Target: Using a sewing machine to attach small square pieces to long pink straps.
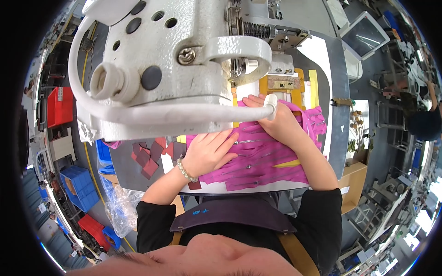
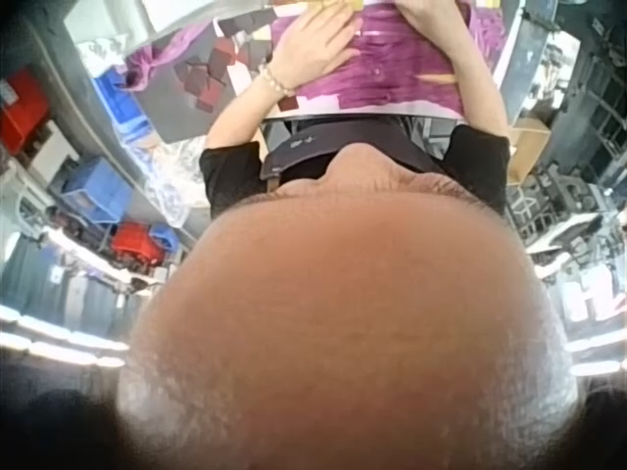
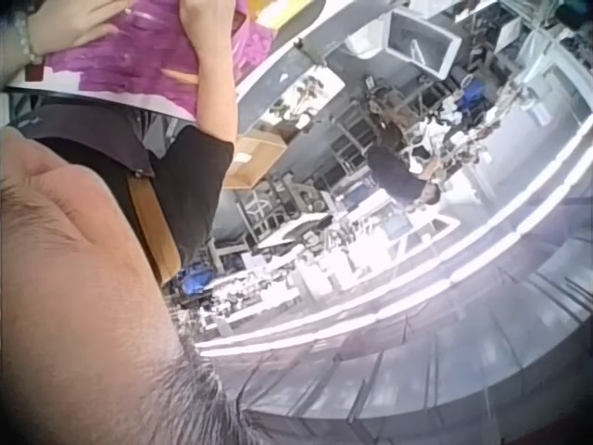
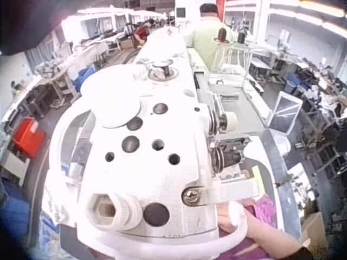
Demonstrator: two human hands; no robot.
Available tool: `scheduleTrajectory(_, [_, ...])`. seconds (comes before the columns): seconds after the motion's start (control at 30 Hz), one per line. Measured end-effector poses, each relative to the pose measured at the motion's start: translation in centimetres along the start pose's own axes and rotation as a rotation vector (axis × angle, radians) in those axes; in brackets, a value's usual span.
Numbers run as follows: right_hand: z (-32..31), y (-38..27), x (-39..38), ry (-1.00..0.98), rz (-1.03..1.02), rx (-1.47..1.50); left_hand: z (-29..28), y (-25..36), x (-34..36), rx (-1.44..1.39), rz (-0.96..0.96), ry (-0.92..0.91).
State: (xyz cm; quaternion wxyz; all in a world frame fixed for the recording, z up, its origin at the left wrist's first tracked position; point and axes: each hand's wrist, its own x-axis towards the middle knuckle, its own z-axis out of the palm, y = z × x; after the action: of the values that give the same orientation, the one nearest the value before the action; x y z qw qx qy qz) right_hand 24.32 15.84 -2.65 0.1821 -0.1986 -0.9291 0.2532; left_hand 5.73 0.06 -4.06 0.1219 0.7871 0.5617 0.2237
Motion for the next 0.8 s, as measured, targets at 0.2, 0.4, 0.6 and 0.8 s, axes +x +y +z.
scheduleTrajectory(0.2, [0.9,1.5,-0.2,-0.063,-0.075,-0.108,-0.7,-0.3,0.7,0.084,0.173,0.083])
scheduleTrajectory(0.4, [1.0,1.4,0.0,-0.056,-0.087,-0.098,1.5,-0.5,-1.3,-0.185,-0.056,-0.191])
scheduleTrajectory(0.6, [1.0,1.5,0.0,-0.007,-0.112,-0.030,-0.6,0.5,-0.2,-0.162,-0.062,-0.197])
scheduleTrajectory(0.8, [0.8,1.0,0.6,0.020,-0.120,-0.095,-2.5,1.2,0.5,-0.122,-0.063,-0.211])
